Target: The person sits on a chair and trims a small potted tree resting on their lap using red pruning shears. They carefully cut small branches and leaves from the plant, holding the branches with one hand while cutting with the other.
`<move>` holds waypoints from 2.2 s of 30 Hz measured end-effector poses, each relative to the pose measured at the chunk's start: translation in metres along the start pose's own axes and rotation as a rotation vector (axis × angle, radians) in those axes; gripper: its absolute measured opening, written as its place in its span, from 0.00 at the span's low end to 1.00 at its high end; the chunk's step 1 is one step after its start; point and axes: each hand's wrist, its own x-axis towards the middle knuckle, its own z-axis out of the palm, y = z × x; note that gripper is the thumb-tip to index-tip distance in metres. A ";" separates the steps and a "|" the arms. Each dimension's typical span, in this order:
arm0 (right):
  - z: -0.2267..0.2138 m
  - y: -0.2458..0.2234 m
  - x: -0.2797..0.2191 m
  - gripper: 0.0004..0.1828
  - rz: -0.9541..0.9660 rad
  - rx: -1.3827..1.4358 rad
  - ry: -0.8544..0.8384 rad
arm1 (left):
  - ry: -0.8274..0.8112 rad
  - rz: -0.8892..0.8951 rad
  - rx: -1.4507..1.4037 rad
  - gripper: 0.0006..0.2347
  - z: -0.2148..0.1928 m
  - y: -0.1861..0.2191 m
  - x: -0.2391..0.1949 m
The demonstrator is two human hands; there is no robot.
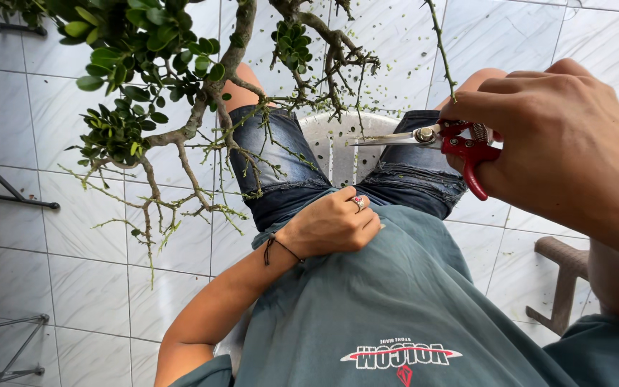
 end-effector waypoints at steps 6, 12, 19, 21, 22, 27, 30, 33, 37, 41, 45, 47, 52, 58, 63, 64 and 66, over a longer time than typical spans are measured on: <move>-0.005 -0.003 0.002 0.20 0.002 -0.031 -0.001 | -0.026 -0.015 -0.044 0.16 0.003 0.000 -0.002; -0.001 -0.004 -0.005 0.19 0.095 -0.222 -0.162 | -0.176 -0.258 -0.312 0.15 0.028 -0.014 -0.026; -0.001 -0.018 -0.022 0.19 0.070 -0.648 0.340 | -0.059 -1.551 -1.605 0.16 0.044 -0.055 -0.069; -0.006 -0.025 -0.018 0.17 0.047 -0.674 0.385 | 0.076 -1.635 -1.708 0.18 0.056 -0.057 -0.076; -0.008 -0.029 -0.015 0.14 0.026 -0.690 0.428 | 0.081 -1.663 -1.601 0.16 0.061 -0.058 -0.074; -0.019 -0.048 -0.014 0.12 0.001 -0.751 0.453 | 0.036 -1.615 -1.271 0.13 0.072 -0.053 -0.068; -0.019 -0.054 -0.017 0.09 -0.011 -0.851 0.508 | 0.037 -1.607 -1.160 0.11 0.079 -0.048 -0.068; -0.014 -0.055 -0.020 0.12 -0.042 -0.830 0.509 | 0.027 -1.362 -0.844 0.12 0.089 -0.044 -0.076; 0.010 -0.035 -0.022 0.10 0.044 -0.812 0.442 | 0.092 -1.290 -0.734 0.11 0.105 -0.050 -0.080; 0.073 0.002 -0.028 0.09 0.247 -0.464 0.225 | 0.159 -1.188 -0.651 0.11 0.112 -0.056 -0.082; 0.188 0.035 -0.036 0.13 0.390 -0.246 0.241 | 0.162 -1.242 -0.749 0.15 0.115 -0.082 -0.079; 0.262 0.053 -0.047 0.36 0.514 -0.036 0.225 | 0.232 -1.454 -1.063 0.13 0.125 -0.101 -0.082; 0.322 0.028 -0.060 0.18 0.465 -0.079 0.626 | 0.415 -1.564 -1.361 0.13 0.146 -0.137 -0.083; 0.320 0.034 -0.056 0.25 0.424 0.001 0.676 | 0.008 -0.823 -0.192 0.07 0.166 -0.080 -0.047; 0.327 0.040 -0.056 0.24 0.481 -0.013 0.667 | -0.323 -0.234 -0.183 0.04 0.023 0.032 0.023; 0.324 0.044 -0.055 0.21 0.494 0.018 0.604 | -0.254 -0.216 -0.295 0.07 -0.021 0.039 0.037; 0.309 0.050 -0.059 0.19 0.504 0.047 0.531 | -0.181 -0.205 -0.414 0.13 -0.104 0.043 0.058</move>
